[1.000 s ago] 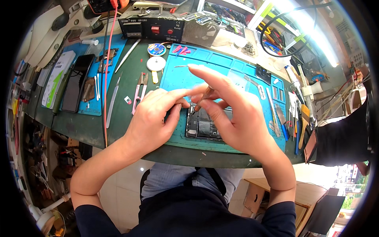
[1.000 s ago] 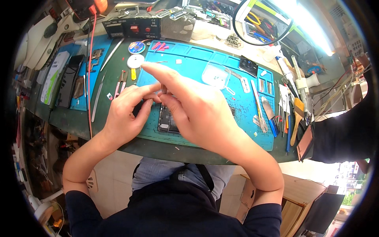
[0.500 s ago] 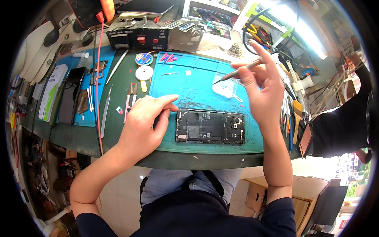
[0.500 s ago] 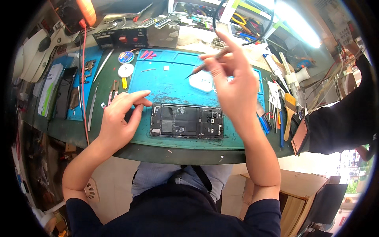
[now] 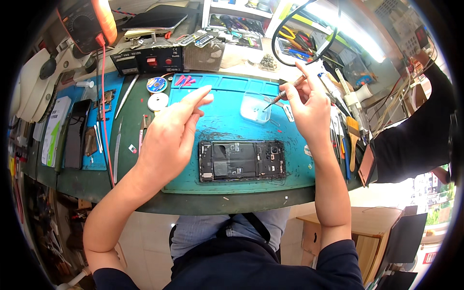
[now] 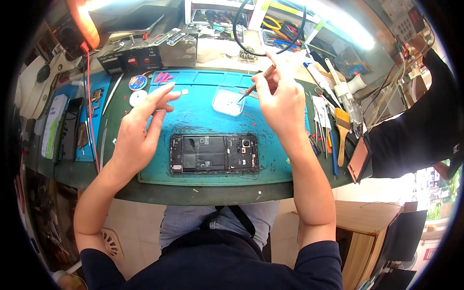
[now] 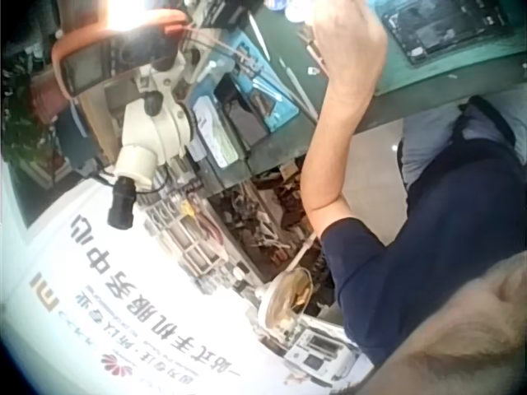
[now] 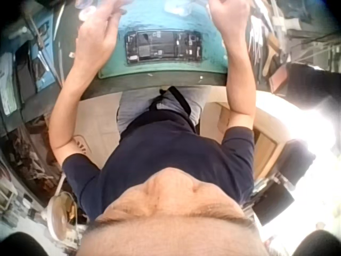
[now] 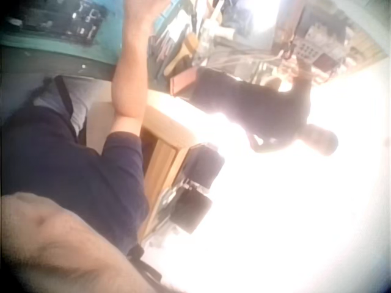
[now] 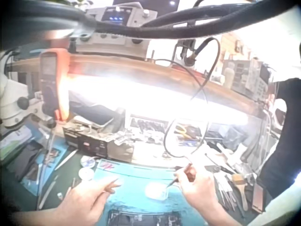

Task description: The person repairs a smartphone by connecting internal ribbon cables and securing components. They use a screwdriver to tighten screws on the motherboard and a metal spudger to adjust connectors. The person handles the battery and camera module, ensuring they are properly seated within the device chassis.

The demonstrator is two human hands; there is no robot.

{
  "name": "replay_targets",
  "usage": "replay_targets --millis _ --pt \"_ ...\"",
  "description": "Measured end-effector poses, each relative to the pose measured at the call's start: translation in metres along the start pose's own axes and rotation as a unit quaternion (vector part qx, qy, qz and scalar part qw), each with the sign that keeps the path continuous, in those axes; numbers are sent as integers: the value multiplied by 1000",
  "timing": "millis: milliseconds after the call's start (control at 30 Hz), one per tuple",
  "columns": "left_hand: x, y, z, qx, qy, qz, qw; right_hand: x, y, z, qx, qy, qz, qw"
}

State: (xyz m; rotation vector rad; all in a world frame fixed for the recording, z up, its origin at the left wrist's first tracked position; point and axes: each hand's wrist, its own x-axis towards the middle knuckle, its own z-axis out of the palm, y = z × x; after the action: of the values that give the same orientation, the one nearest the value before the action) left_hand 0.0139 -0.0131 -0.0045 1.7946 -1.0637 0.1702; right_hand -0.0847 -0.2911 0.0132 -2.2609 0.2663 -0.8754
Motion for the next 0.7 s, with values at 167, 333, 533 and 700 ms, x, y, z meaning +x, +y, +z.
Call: replay_targets --millis 167,333,533,700 --pt "-2 -1 -12 -44 -91 -80 992 0 -6 -3 41 21 21 999" --pt "1 6 -3 -45 -95 -62 992 -12 -38 2 178 -23 34 983" --pt "0 6 4 -87 -83 -46 992 -29 -67 13 178 -94 -26 979" --pt "-1 5 2 -67 -109 -78 989 -31 -66 15 182 -105 -43 977"
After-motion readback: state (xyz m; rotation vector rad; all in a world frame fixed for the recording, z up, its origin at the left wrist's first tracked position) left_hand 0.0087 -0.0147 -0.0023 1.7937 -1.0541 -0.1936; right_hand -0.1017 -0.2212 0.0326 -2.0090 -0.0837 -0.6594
